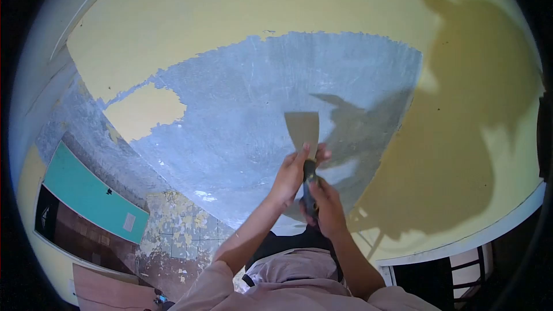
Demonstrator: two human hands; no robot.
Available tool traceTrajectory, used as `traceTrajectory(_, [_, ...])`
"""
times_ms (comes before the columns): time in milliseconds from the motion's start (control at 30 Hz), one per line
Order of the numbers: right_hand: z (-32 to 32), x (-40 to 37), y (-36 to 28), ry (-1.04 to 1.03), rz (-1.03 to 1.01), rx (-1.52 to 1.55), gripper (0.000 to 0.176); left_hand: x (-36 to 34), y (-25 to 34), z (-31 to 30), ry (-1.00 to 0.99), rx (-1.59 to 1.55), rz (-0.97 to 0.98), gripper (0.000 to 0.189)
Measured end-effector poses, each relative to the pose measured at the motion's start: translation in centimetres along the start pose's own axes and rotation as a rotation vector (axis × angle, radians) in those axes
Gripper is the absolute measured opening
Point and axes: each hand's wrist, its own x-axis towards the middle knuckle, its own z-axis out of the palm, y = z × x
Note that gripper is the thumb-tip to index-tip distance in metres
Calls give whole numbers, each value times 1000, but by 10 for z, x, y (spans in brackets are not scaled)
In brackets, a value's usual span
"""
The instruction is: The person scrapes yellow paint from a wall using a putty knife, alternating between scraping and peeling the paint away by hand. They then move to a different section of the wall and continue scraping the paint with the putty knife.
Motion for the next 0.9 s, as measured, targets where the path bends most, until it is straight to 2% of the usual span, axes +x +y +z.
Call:
traceTrajectory(33, [1, 7, -9, -34, 77, 132, 22, 6, 13, 5, -30, 2, 27, 45])
traceTrajectory(67, [6, 16, -17, -47, 74, 130, 22, 11, 29, 12, -26, 6, 39, 45])
traceTrajectory(133, [16, 31, -31, -54, -70, -78, 27, 21, 57, 22, 81, -156, 151, 45])
traceTrajectory(167, [23, 41, -31, -64, -75, -79, 27, 29, 64, 21, 83, -154, 161, 45])
traceTrajectory(233, [40, 68, -21, 12, -379, -108, 27, 49, 73, 16, 187, -64, 345, 42])
traceTrajectory(267, [48, 83, -19, 6, -379, -110, 27, 60, 79, 10, 175, 8, 379, 41])
traceTrajectory(333, [63, 107, -24, 69, -627, -104, 28, 71, 104, 10, 162, 78, 418, 40])
traceTrajectory(367, [66, 108, -32, 67, -633, -104, 28, 72, 120, 15, 157, 111, 452, 39])
traceTrajectory(433, [78, 92, -55, 28, -474, -50, 28, 71, 127, 17, 154, 151, 481, 39])
traceTrajectory(567, [71, 95, -17, 130, -446, -86, 26, 68, 102, 1, 200, 193, 462, 43])
traceTrajectory(600, [79, 96, -24, 132, -550, -77, 26, 65, 106, 5, 198, 188, 442, 43])
traceTrajectory(733, [86, 105, -61, 23, -518, -7, 27, 81, 144, 16, 209, 153, 478, 43])
traceTrajectory(833, [78, 103, -49, 53, -502, -166, 27, 83, 128, 7, 186, 85, 539, 44])
traceTrajectory(900, [70, 98, -20, 71, -500, -143, 29, 75, 100, -5, 263, 299, 477, 44])
